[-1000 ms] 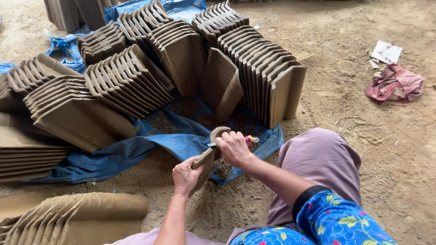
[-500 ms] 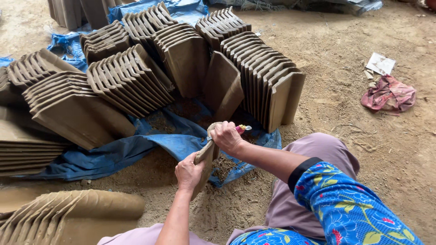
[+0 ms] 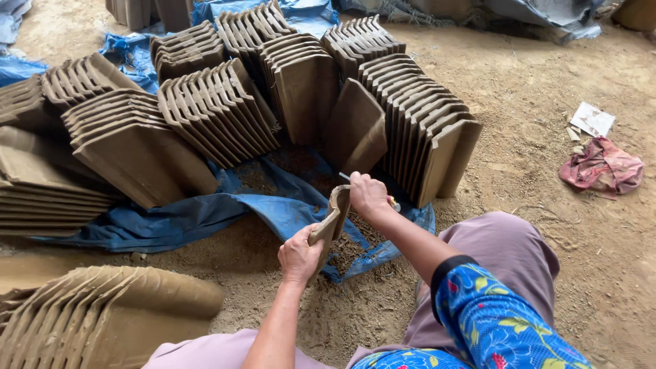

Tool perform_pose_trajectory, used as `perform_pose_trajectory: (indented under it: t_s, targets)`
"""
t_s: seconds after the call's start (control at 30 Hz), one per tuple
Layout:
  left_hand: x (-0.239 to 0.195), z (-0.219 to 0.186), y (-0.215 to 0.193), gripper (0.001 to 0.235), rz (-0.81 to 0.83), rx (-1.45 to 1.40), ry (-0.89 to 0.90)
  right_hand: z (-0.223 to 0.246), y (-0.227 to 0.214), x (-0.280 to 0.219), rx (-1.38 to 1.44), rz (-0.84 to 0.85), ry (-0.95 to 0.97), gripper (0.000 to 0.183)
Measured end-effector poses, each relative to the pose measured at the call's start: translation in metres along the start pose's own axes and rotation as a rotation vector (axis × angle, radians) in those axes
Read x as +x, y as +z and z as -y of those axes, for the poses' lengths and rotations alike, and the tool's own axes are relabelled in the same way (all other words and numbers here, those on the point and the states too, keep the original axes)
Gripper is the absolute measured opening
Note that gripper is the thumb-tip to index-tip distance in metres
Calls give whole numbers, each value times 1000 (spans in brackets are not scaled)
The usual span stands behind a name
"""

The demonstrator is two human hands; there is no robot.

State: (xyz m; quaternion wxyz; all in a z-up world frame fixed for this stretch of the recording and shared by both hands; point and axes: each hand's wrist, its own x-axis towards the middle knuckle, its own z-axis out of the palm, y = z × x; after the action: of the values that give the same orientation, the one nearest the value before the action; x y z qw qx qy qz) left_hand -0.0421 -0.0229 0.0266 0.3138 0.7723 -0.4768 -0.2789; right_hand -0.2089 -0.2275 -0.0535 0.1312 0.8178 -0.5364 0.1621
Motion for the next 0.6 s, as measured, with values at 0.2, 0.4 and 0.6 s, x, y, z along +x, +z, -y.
perform_pose_trajectory:
  t_s: [0.2,0.4,0.6]
  targets:
    - [1,3,-5,27,-16,-52,35,37,-49,-41,51,-42,13,23]
    - [-8,0,1,26,-41,-91,45,44,-15,-50,-86,-94,-69,16]
    - [-15,-5,14,26,-92,-61,44,24,18,-31,-47,8,150,10]
